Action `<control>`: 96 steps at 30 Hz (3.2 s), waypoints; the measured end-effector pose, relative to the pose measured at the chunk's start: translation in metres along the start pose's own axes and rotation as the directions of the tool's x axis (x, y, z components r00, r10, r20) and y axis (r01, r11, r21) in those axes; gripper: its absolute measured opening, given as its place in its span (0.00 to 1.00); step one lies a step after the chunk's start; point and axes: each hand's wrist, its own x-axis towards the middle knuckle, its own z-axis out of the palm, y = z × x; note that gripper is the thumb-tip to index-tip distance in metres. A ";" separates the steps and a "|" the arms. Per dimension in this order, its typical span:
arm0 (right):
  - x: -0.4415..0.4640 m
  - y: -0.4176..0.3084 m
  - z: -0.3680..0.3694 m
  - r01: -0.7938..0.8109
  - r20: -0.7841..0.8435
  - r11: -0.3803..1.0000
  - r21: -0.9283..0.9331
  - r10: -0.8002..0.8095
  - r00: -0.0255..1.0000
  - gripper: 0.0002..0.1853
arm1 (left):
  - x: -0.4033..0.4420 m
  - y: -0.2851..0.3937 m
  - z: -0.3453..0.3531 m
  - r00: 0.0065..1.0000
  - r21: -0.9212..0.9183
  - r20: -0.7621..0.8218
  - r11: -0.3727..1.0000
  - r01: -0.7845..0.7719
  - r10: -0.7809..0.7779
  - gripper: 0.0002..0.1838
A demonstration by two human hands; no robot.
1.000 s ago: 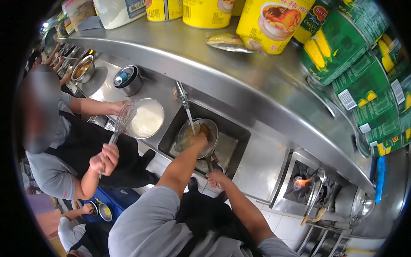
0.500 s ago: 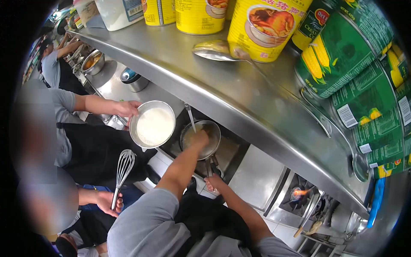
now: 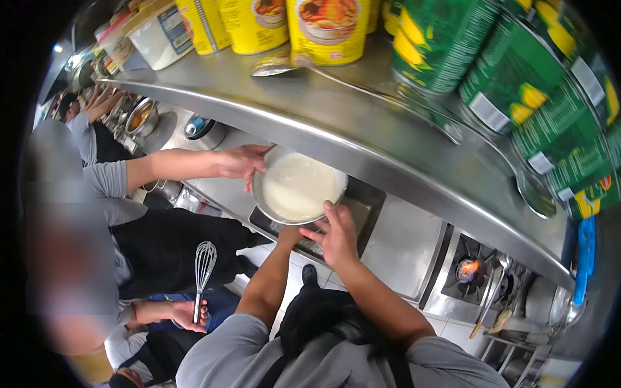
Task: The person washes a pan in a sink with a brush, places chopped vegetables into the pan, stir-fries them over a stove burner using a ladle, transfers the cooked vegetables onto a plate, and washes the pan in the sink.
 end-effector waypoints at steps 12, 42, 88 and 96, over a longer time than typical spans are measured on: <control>-0.022 -0.069 -0.123 0.127 -0.297 0.991 -0.039 -0.133 0.946 0.21 | 0.006 0.003 0.025 0.992 0.055 -0.086 0.995 -0.089 0.093 0.32; -0.043 0.041 -0.331 -0.063 -0.459 0.991 -0.119 0.001 0.888 0.26 | 0.030 0.033 0.011 0.973 0.169 -0.144 0.964 0.206 -0.182 0.26; 0.104 0.115 -0.211 -0.522 -0.277 0.398 -0.754 0.527 0.803 0.08 | 0.047 0.007 0.002 0.968 0.249 -0.248 0.963 0.102 -0.038 0.18; 0.048 0.060 -0.211 -0.344 -0.281 0.357 -0.868 0.217 0.935 0.22 | -0.090 0.041 -0.030 0.930 0.146 -0.344 0.986 -0.084 0.130 0.25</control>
